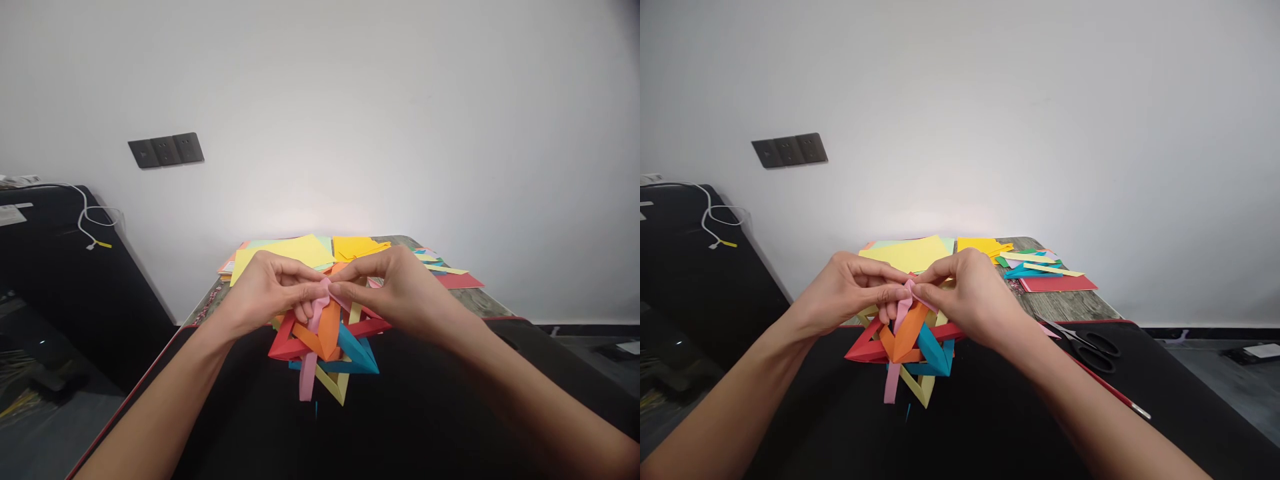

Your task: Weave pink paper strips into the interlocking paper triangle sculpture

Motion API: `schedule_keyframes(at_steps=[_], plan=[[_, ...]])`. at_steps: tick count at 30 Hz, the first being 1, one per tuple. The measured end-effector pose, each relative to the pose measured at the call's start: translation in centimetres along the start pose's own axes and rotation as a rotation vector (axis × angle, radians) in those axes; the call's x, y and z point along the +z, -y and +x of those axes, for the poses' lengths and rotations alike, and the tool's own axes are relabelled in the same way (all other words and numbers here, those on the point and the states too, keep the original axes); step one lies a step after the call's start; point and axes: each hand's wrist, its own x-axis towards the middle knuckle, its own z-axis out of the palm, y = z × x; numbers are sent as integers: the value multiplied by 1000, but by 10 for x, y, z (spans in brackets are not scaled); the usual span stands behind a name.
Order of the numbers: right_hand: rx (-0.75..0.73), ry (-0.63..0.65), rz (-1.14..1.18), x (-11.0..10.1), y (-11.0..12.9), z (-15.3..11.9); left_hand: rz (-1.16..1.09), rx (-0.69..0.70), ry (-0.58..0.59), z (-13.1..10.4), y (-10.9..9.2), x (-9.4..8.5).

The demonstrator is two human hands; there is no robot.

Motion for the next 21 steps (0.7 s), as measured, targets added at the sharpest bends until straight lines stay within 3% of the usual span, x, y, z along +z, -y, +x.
schedule_keyframes(at_steps=[3,8,13,21], plan=[[20,-34,-16,0,1,0,-1,5,15,-1,-2,1],[21,102,102,-5,-2,2,-31,-26,-27,-2,-3,2],[42,36,126,-3,-1,1,-30,-37,21,-1,-3,-1],[21,-1,12,-3,-1,0,35,-38,-12,1,-3,2]])
